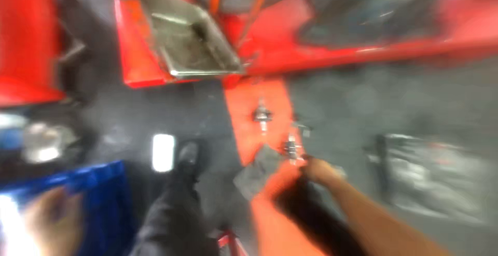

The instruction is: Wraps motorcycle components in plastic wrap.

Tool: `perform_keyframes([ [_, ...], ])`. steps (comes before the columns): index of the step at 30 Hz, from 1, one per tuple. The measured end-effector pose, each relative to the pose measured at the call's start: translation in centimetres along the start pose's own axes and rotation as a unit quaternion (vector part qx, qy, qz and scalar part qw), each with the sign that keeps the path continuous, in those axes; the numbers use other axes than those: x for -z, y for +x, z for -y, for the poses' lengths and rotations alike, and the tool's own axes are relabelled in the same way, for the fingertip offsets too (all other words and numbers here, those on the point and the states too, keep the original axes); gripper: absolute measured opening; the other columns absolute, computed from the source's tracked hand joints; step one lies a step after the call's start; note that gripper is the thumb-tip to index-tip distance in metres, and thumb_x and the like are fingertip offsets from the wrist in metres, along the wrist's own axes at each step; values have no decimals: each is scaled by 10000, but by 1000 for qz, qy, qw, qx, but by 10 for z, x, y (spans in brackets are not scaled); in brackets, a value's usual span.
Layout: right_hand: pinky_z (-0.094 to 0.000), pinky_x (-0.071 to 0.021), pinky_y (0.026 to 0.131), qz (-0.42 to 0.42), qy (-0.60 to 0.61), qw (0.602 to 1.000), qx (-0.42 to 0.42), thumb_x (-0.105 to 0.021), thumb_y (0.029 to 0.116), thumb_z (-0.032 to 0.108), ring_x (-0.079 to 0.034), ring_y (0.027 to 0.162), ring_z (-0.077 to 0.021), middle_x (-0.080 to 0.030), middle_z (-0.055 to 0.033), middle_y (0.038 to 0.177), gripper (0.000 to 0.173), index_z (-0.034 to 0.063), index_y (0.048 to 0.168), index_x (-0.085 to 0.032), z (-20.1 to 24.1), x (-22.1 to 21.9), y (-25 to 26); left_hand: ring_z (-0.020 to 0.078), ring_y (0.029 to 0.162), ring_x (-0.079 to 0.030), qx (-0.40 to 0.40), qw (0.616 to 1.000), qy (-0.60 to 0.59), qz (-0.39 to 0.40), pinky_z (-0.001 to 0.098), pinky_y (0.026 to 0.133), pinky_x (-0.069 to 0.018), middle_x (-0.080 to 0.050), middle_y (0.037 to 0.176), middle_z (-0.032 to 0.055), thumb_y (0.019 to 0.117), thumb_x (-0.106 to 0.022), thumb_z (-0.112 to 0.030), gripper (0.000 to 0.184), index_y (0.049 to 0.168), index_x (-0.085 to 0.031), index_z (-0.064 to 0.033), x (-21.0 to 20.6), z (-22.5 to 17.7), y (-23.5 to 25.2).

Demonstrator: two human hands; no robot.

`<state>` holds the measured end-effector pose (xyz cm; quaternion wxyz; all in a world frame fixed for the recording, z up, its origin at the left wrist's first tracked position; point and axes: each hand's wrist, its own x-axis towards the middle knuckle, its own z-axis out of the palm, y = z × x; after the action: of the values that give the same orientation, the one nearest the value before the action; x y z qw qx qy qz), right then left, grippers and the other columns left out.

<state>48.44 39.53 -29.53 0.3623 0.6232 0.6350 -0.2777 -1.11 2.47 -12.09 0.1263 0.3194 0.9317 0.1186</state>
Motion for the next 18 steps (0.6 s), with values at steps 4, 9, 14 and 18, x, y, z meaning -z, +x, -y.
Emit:
perform_keyframes([
  [4, -693, -488, 918, 9, 83, 995, 47, -699, 970, 262, -649, 1087, -464, -685, -257, 1163, 466, 100, 1392, -585, 6, -39, 44, 345, 1305, -576, 107, 975, 40, 192, 579, 1090, -467, -576, 1434, 171, 901, -751, -461, 708, 1474, -521, -116, -140, -1, 70],
  [9, -702, -488, 945, -29, 81, 995, -56, -782, 884, 293, -615, 1169, -506, -617, -304, 1295, 746, 98, 1516, -435, -6, -58, 70, 392, 1259, -599, 165, 934, -18, 317, 596, 1054, -485, -584, 1401, 230, 777, -861, -503, 1080, 1584, -289, -71, -244, 4, 106],
  [14, -697, -498, 948, -122, 195, 962, -149, -799, 826, 306, -585, 1217, -494, -542, -299, 1396, 782, 105, 1500, -455, -25, -40, 116, 368, 1311, -558, 128, 938, -120, 299, 592, 1075, -466, -541, 1452, 219, 774, -910, -228, 1056, 1601, -263, -114, -289, 1, 121],
  [18, -666, -512, 947, -164, 256, 938, -168, -798, 790, 279, -563, 1258, -463, -513, -275, 1426, 841, 109, 1518, -413, -20, -43, 138, 393, 1280, -569, 136, 939, -99, 300, 630, 1041, -467, -559, 1420, 231, 741, -933, -249, 1035, 1569, -328, -109, -302, 2, 127],
])
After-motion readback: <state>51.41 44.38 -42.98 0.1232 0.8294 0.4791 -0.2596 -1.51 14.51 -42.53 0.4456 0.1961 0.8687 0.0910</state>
